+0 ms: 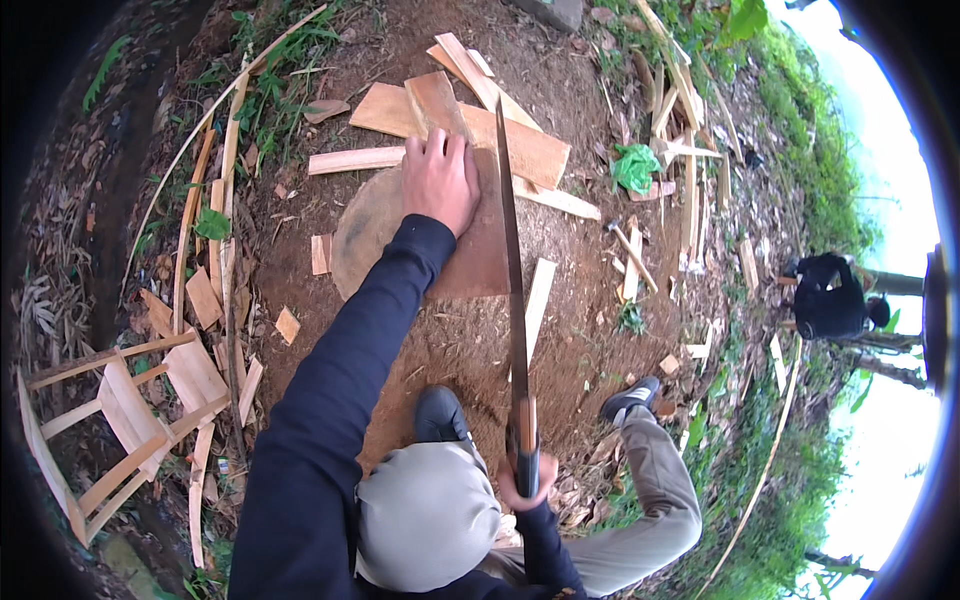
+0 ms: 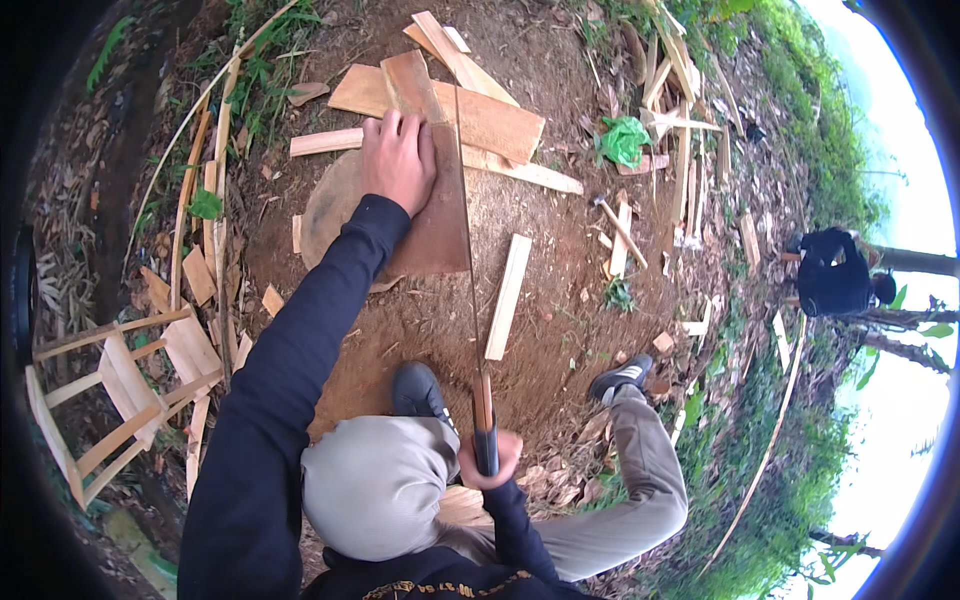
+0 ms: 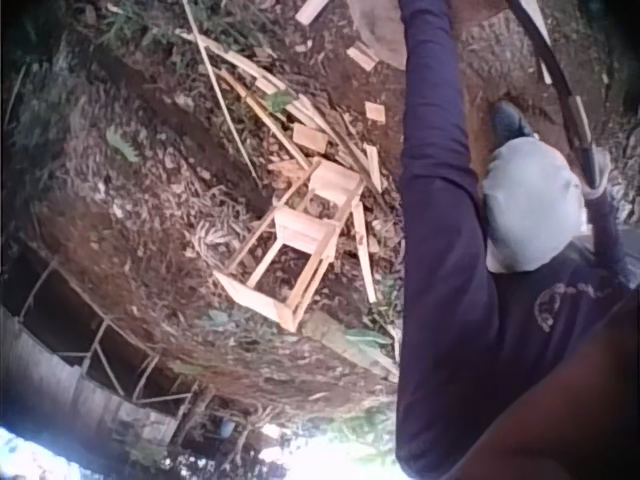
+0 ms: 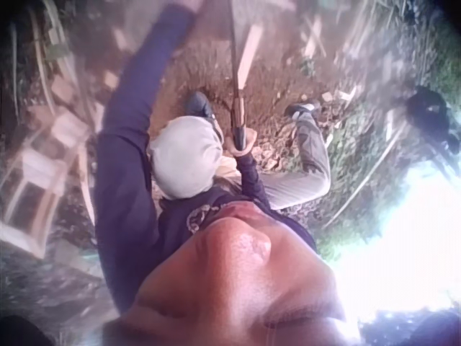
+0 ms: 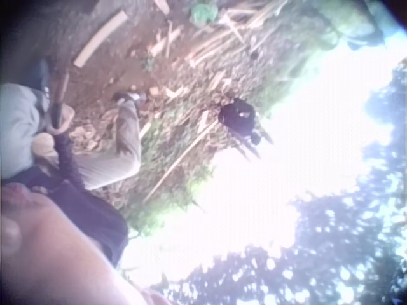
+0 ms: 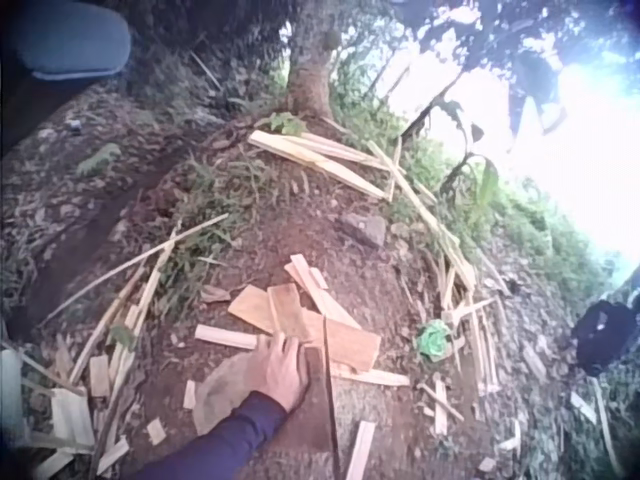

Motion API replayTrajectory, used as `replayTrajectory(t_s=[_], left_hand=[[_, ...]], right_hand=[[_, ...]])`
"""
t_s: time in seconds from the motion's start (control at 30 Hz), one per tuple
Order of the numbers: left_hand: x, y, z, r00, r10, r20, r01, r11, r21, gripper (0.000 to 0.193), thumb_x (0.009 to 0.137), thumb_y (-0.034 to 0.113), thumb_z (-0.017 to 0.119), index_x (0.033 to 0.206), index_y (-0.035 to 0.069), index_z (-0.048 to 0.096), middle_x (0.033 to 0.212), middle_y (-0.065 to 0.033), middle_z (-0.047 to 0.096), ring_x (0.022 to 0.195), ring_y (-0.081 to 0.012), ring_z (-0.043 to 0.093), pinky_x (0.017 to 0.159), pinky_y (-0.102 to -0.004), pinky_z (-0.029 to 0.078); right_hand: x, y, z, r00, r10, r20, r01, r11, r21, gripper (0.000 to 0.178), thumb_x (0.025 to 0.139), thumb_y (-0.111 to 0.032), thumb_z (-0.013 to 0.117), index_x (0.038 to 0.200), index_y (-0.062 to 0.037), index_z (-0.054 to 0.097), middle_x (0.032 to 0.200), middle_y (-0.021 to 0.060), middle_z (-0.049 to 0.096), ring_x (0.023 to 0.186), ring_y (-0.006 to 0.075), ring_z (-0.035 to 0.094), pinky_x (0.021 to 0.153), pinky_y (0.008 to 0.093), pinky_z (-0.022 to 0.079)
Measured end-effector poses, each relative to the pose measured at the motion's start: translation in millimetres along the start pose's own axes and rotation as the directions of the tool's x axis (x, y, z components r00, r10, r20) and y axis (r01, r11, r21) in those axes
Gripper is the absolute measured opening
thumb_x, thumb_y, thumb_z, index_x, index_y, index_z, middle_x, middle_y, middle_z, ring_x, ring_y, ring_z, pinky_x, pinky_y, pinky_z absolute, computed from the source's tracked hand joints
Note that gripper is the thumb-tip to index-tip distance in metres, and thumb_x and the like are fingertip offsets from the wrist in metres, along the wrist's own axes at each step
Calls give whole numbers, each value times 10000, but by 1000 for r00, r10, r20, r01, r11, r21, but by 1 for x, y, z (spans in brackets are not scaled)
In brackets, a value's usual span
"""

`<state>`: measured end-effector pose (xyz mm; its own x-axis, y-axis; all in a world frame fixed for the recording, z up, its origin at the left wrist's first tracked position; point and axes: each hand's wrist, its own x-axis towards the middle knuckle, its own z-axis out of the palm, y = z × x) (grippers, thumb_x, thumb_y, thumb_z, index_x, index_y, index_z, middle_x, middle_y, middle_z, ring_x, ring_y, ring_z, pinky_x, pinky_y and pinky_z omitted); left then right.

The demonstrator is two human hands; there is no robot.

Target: The person uses a hand saw to cut a rectangular wooden plank placed on a log. They hold the wood steady with one hand and saw with the other, completing the cut and separating the pieces.

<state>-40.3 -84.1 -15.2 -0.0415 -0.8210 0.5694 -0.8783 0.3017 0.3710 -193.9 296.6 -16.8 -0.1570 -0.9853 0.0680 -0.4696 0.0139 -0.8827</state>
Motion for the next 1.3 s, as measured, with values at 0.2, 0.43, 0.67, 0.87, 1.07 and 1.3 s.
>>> replayTrajectory(t_s=[0.2, 0.43, 0.67, 0.87, 1.07, 1.3], left_hand=[[-3, -4, 2, 1000, -12, -6, 12, 1000, -5, 142, 926, 164, 581, 979, 45, 638, 946, -146, 570, 891, -345, 513, 827, -434, 439], [-2, 0, 2, 1000, 3, -6, -3, 1000, 13, 151, 928, 180, 577, 968, 49, 643, 954, -144, 584, 891, -342, 521, 814, -433, 445], [-1, -6, 2, 999, -25, -23, 25, 1000, -6, 140, 931, 178, 583, 965, 59, 648, 964, -131, 588, 895, -350, 527, 825, -437, 449], [-1, -3, 5, 1000, -1, -31, 1, 1000, -9, 129, 906, 155, 584, 957, 52, 643, 956, -131, 584, 903, -342, 533, 811, -442, 458], [-2, -7, 1, 1000, -30, -5, 30, 999, -19, 139, 887, 138, 582, 981, 46, 626, 966, -147, 576, 924, -342, 532, 818, -452, 456], [-1, -1, 9, 998, -1, -69, -1, 1000, -29, 150, 933, 179, 559, 941, 37, 608, 945, -161, 569, 898, -351, 527, 814, -454, 446]], right_hand=[[70, -16, 21, 998, 57, -40, -49, 984, 173, 210, 731, 5, 711, 628, -46, 536, 511, 2, 466, 432, 118, 467, 450, 292, 387], [22, -4, 5, 998, 69, -3, -67, 986, 156, 266, 726, 24, 678, 582, -80, 480, 519, 5, 435, 458, 84, 446, 447, 277, 375], [-22, -6, -6, 993, 104, -56, -99, 991, 93, 156, 690, -4, 680, 621, -68, 555, 509, 45, 491, 414, 172, 515, 436, 304, 428], [46, -8, 6, 998, 66, 19, -68, 971, 231, 244, 729, 7, 692, 621, -77, 490, 551, -8, 440, 457, 109, 439, 451, 275, 365], [-12, -15, -14, 1000, 20, 18, -20, 1000, 19, 149, 706, -7, 706, 681, -31, 561, 531, 29, 500, 467, 133, 514, 495, 293, 459], [74, -9, 14, 1000, 0, -14, 3, 983, 182, 191, 727, 36, 682, 634, -45, 536, 541, 45, 478, 433, 169, 506, 456, 301, 404]])
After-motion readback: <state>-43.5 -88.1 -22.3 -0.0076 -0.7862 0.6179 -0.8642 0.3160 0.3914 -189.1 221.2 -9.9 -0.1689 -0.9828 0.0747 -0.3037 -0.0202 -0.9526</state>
